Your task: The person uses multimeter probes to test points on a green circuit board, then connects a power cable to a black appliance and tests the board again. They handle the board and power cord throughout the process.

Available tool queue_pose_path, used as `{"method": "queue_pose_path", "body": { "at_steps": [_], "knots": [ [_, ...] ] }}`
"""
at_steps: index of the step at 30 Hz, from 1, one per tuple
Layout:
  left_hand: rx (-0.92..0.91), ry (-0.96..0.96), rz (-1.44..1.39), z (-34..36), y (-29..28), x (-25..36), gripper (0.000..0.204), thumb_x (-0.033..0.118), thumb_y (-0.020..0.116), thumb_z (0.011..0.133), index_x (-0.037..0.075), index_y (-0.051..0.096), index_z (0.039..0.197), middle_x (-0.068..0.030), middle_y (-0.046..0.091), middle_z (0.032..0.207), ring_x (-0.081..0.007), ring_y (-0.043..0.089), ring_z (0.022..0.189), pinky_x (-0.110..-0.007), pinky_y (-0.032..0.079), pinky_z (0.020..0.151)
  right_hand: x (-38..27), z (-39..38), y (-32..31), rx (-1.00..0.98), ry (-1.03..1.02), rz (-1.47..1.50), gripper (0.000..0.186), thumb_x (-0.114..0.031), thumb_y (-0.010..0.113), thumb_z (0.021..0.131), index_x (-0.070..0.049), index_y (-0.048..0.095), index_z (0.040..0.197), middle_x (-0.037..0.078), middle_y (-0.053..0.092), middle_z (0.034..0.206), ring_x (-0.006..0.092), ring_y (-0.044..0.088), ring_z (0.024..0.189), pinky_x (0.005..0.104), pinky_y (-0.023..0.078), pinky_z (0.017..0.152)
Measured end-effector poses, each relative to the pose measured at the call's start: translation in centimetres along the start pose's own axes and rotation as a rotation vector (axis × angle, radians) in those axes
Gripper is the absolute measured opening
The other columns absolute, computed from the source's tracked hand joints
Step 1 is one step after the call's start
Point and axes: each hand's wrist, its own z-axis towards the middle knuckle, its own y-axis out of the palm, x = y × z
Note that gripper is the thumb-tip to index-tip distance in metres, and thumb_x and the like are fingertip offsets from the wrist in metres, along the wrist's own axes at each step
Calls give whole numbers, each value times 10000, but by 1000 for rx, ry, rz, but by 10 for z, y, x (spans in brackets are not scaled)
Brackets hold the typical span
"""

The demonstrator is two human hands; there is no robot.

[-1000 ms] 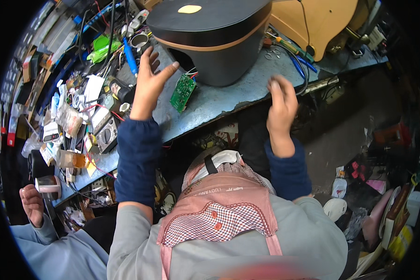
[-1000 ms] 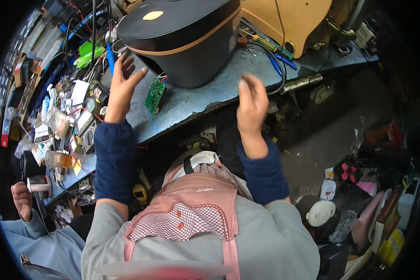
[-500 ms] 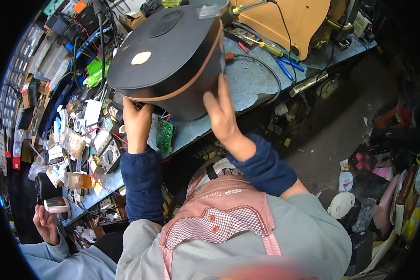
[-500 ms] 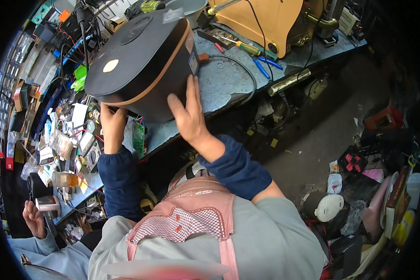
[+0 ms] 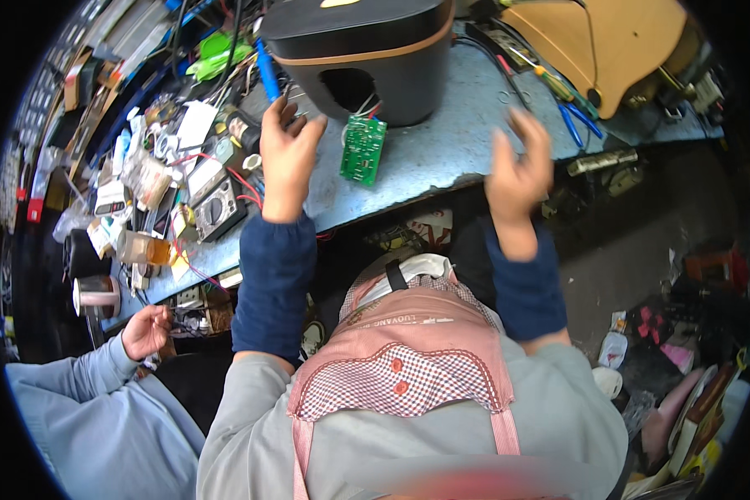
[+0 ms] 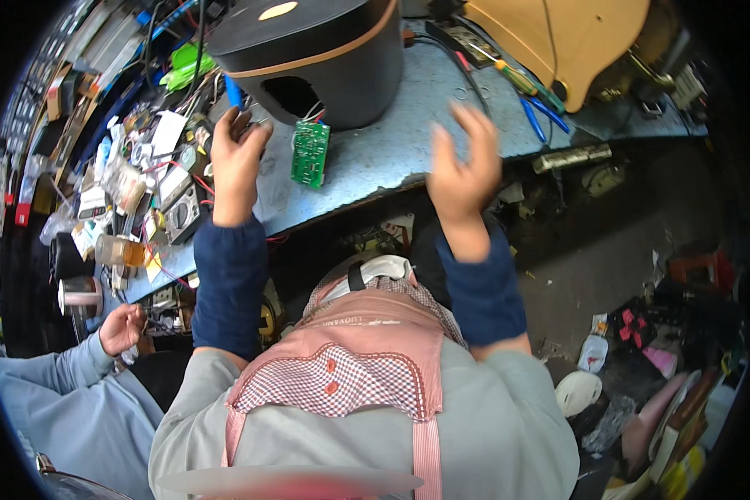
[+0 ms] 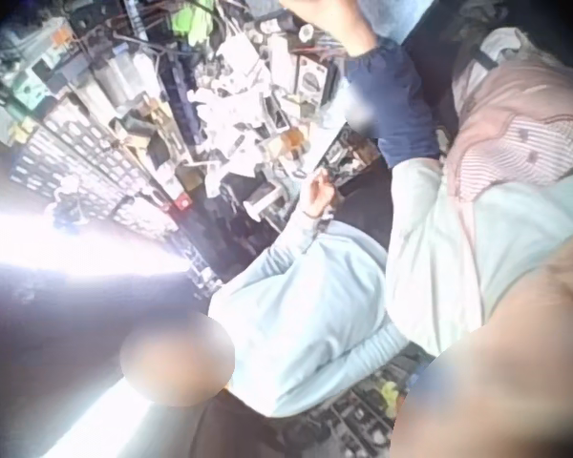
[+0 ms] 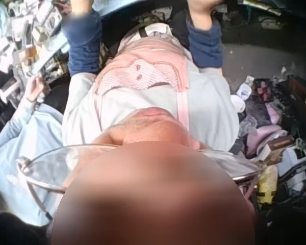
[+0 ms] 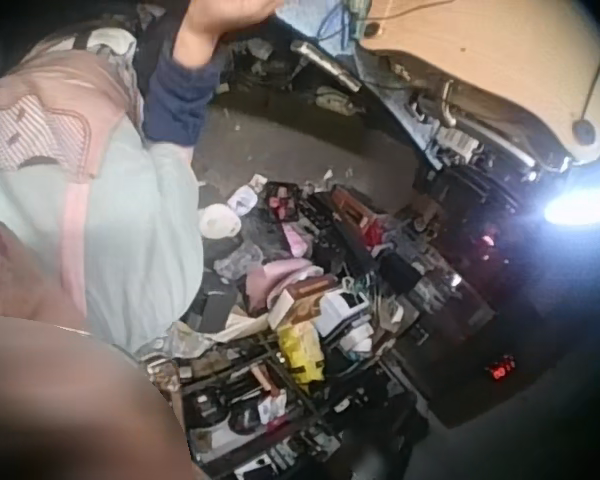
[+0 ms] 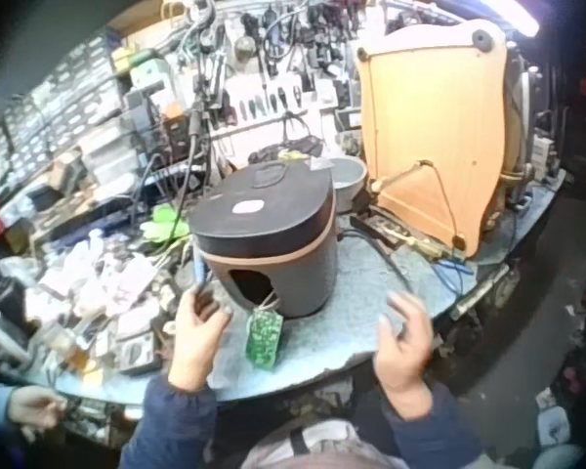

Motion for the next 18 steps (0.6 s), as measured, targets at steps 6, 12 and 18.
{"method": "queue_pose_path", "body": {
  "at_steps": [6,12,18],
  "knots": [
    [63,282,254,-143,7,-8,301,-58,661,972,-3,696,1266,-111,736,1104,-166,701,1001,-317,561,863,110,-179,-125,-147,753,-60,552,40,627,987,40,567,1535,205,642,1487,328,632,1356,438,494,1162],
    [-1027,111,163,-201,41,-41,309,100,703,952,15,774,1240,-210,753,1156,-424,739,1066,-483,589,954,166,-199,-139,-509,688,-554,629,-8,588,955,-16,549,1583,298,590,1565,475,574,1443,482,453,1218],
    [-1122,71,156,-204,50,-55,325,98,695,911,-13,783,1204,-233,781,1134,-425,759,1072,-478,599,951,201,-232,-179,-636,863,-118,526,-109,660,1032,43,577,1529,234,714,1434,345,684,1326,411,512,1140]
  ]
}}
